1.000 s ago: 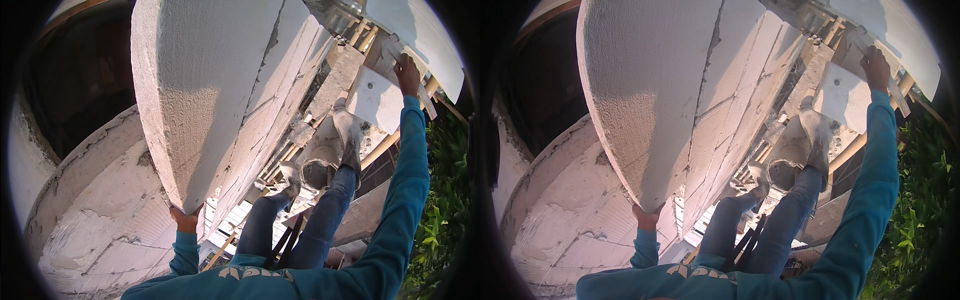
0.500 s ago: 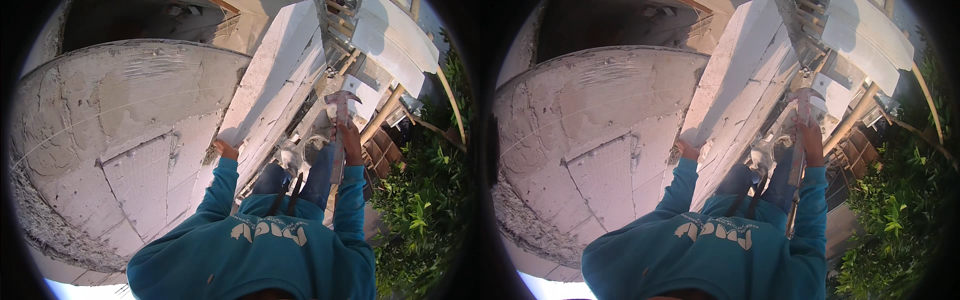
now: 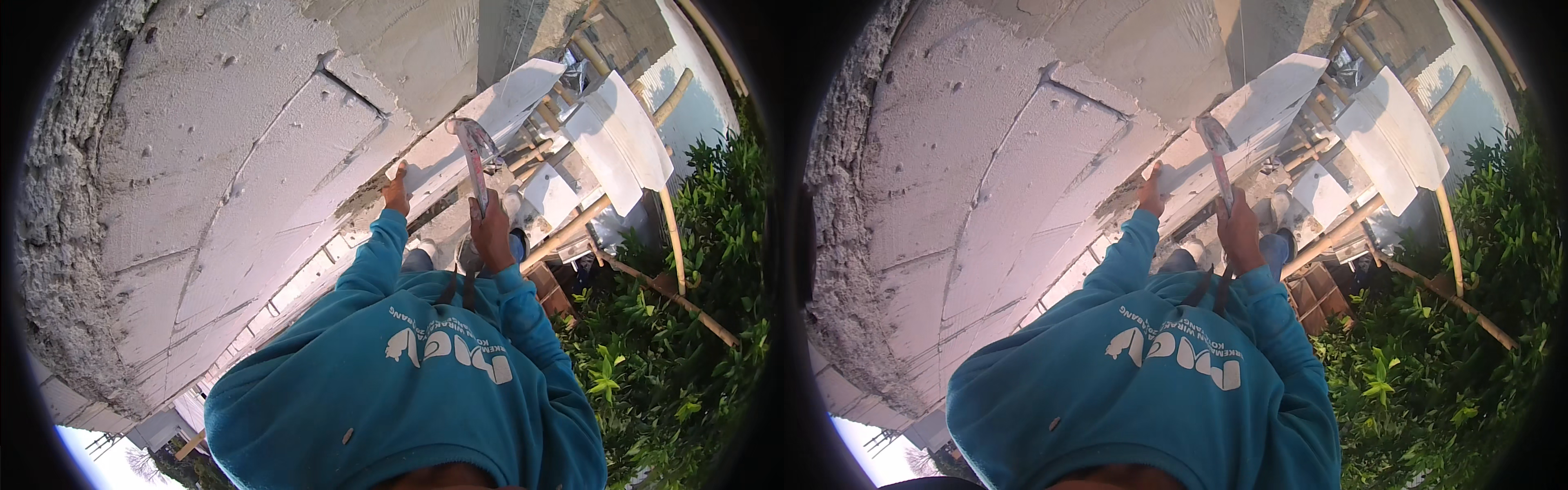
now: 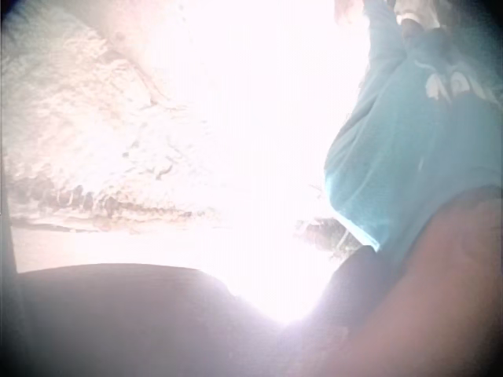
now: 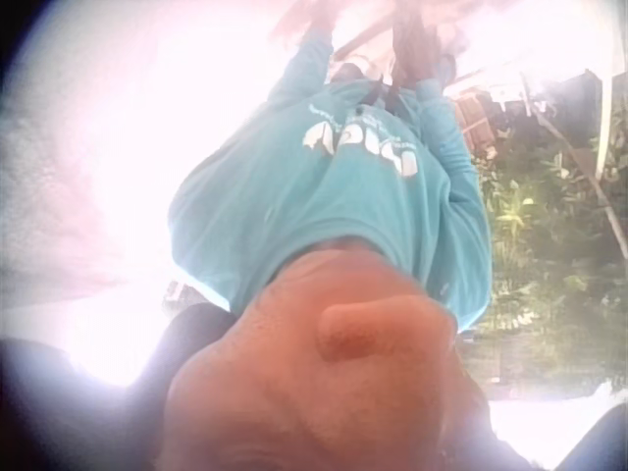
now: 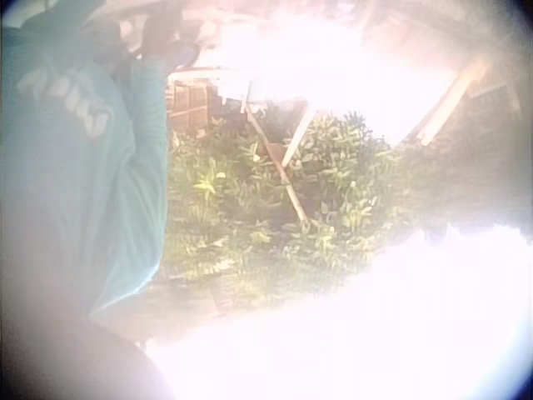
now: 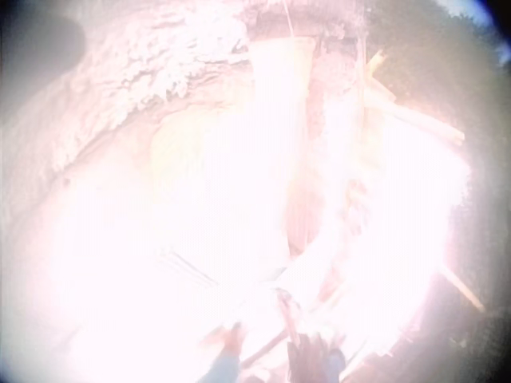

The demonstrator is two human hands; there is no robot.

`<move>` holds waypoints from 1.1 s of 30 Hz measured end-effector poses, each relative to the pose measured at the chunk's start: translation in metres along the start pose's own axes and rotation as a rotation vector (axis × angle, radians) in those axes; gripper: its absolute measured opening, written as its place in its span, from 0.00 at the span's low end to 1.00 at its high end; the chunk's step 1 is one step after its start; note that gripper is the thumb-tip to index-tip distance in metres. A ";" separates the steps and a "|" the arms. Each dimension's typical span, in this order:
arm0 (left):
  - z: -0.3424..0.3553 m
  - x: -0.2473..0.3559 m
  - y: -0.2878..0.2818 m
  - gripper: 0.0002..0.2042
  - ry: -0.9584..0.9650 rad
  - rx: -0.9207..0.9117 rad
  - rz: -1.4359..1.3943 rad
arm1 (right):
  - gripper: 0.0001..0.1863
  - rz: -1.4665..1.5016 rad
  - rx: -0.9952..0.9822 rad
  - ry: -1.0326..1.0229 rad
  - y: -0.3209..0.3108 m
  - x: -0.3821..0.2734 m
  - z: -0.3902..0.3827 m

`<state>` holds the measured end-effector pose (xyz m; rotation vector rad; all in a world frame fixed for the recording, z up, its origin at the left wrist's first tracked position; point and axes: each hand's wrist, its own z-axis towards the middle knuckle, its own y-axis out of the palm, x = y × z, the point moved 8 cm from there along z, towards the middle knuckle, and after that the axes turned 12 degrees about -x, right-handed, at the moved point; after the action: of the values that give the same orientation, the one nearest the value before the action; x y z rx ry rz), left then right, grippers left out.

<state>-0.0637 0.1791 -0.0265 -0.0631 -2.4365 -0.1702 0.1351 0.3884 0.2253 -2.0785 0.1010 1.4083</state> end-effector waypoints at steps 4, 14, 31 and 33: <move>0.010 -0.006 0.012 0.38 0.041 0.000 0.081 | 0.14 -0.304 -0.115 0.111 0.041 0.066 0.052; -0.018 0.010 0.022 0.44 0.068 0.016 0.073 | 0.16 -0.416 -0.133 0.110 0.048 0.058 0.057; 0.006 0.019 0.011 0.40 -0.028 -0.239 0.167 | 0.05 1.690 0.333 0.508 0.120 0.164 -0.014; 0.012 0.021 0.015 0.41 0.020 -0.242 0.109 | 0.05 1.815 0.304 0.509 0.167 0.150 0.021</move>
<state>-0.0864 0.1954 -0.0209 -0.2996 -2.3739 -0.4140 0.1168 0.3055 0.0164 -1.7323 2.6591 1.2864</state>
